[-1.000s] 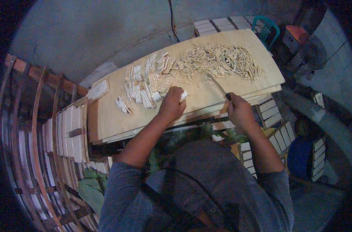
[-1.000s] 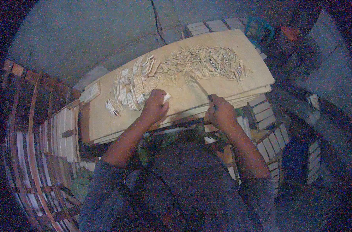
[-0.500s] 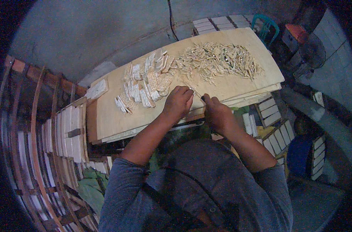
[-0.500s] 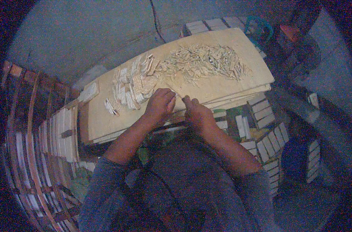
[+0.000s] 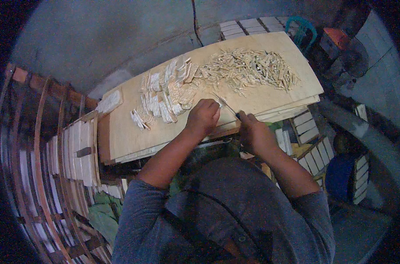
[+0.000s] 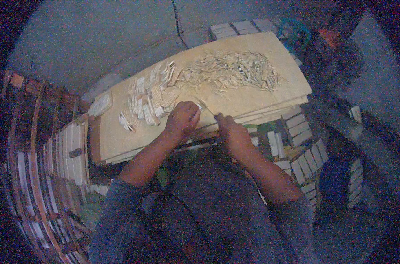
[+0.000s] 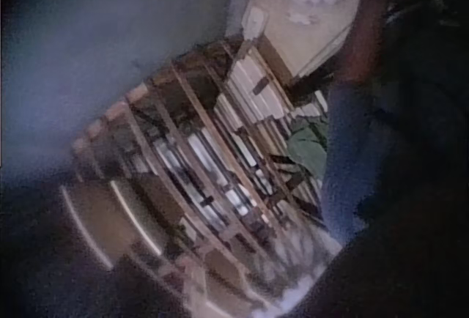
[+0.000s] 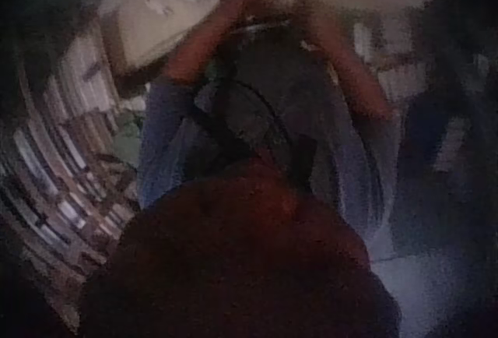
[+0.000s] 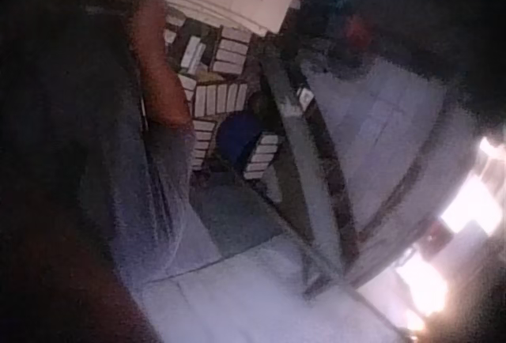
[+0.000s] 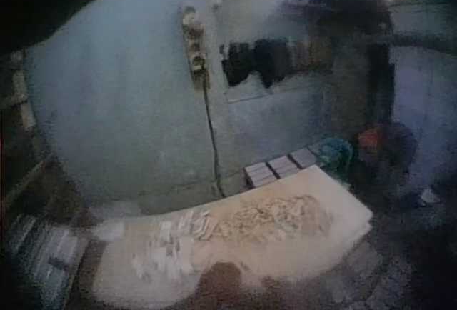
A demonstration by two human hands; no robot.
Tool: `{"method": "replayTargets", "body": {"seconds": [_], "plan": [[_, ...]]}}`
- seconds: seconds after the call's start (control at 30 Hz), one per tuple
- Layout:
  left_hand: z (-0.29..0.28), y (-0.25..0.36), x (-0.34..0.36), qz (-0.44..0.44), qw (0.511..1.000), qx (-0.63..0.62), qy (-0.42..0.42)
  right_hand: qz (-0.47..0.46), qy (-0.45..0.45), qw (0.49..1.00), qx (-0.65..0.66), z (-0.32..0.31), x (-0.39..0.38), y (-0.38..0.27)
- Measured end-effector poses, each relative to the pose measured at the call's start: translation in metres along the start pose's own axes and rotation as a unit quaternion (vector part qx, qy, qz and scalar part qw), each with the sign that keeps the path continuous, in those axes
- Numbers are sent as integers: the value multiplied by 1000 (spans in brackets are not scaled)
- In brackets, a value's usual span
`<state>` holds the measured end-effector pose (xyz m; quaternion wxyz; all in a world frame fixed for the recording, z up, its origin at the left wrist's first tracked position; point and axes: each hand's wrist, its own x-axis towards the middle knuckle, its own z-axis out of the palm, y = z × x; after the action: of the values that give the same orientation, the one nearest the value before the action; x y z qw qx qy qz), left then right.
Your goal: The person uses a knife to slice rectangular blocks of light-colored wood into thin strips on a wooden workbench. The person holds the block with one hand and cuts with the other, accumulating a pile of wood shavings and strips on the table.
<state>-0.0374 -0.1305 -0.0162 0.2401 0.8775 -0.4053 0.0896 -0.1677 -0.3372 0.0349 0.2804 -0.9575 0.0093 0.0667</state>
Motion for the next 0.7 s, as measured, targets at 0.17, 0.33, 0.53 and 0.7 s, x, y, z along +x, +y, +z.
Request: {"method": "replayTargets", "body": {"seconds": [0.17,0.33,0.53,0.7], "plan": [[-1,3,0,8,1000,-3,7,0,-11,1000,-19,33,29,-1],[2,-2,-4,15,999,-8,37,26,-58,997,-32,12,-16,9],[0,0,-5,1,999,53,-8,-39,15,999,-9,15,18,-9],[-1,0,-6,11,1000,7,20,-12,-4,1000,6,29,-8,11]]}}
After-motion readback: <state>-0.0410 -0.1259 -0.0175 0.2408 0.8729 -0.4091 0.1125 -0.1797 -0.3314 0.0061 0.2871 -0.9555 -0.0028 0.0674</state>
